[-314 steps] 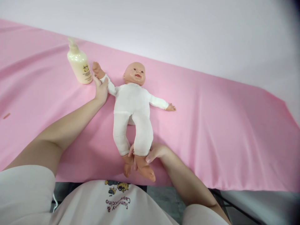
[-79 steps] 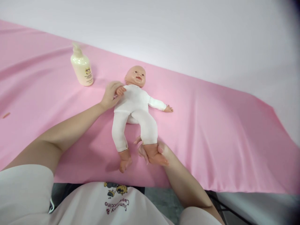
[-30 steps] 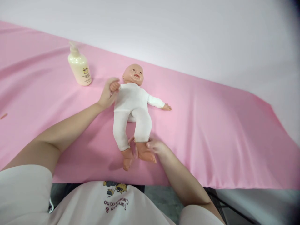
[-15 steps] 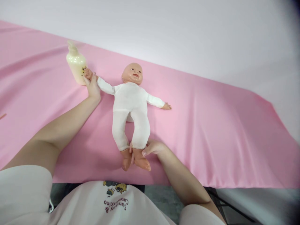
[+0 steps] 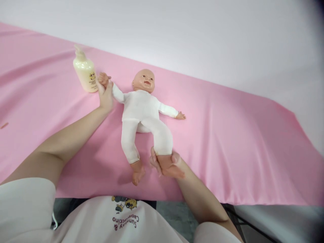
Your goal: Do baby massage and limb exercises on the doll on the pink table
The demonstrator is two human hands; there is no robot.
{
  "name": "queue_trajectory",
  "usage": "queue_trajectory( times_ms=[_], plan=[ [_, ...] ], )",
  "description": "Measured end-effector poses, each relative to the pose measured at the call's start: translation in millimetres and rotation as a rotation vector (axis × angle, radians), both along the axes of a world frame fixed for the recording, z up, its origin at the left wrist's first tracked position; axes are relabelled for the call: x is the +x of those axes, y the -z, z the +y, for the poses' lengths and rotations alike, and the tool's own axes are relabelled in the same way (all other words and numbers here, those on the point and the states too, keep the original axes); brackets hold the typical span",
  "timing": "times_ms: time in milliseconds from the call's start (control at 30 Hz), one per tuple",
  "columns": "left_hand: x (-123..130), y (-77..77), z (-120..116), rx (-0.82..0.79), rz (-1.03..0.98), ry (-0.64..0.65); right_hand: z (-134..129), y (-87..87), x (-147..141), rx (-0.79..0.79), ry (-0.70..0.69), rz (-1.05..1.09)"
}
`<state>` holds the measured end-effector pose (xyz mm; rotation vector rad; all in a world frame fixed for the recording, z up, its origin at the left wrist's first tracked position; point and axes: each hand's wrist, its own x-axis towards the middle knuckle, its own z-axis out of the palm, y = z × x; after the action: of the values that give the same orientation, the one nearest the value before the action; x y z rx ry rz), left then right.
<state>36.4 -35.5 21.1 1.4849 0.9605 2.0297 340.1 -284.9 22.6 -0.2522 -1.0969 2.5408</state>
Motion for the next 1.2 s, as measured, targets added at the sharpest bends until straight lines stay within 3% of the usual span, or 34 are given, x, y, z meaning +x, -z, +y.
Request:
queue_trajectory(
  times_ms=[100, 200, 333, 467, 600, 800, 900, 1033, 1200],
  plan=[
    [20.9, -22.6, -29.6, 0.152, 0.186, 0.078, -1.5, -4.9, -0.4, 0.102, 0.278, -0.002],
    [36.7, -37.1, -55.1, 0.211, 0.479, 0.22, 2.3, -15.1, -6.7, 0.112, 0.443, -0.184],
    [47.8, -41.3, -72.0, 0.362, 0.928, 0.383, 9.9, -21.2, -16.5, 0.034, 0.623, -0.306],
    [50.3, -38.5, -74.1, 0.455, 1.093, 0.401, 12.3, -20.3, -18.6, 0.023, 0.668, -0.324],
    [42.8, -37.7, -67.1, 0.383, 0.969, 0.351, 6.4, -22.7, -12.0, 0.053, 0.539, -0.225],
    [15.2, -47.9, -37.5, 0.117, 0.529, 0.278, 6.5, -24.0, 3.7, 0.042, 0.104, -0.17],
    [-2.5, -51.9, -16.6, 0.061, 0.316, 0.221, 17.5, -24.9, 7.1, 0.135, -0.041, -0.173],
    [-21.8, -52.2, 3.3, -0.04, 0.116, 0.119, 27.5, -28.0, 12.2, 0.226, -0.132, -0.236],
    [-31.8, -51.1, 8.8, -0.051, 0.035, 0.105, 30.4, -23.0, 24.9, 0.299, -0.049, -0.415]
  ],
)
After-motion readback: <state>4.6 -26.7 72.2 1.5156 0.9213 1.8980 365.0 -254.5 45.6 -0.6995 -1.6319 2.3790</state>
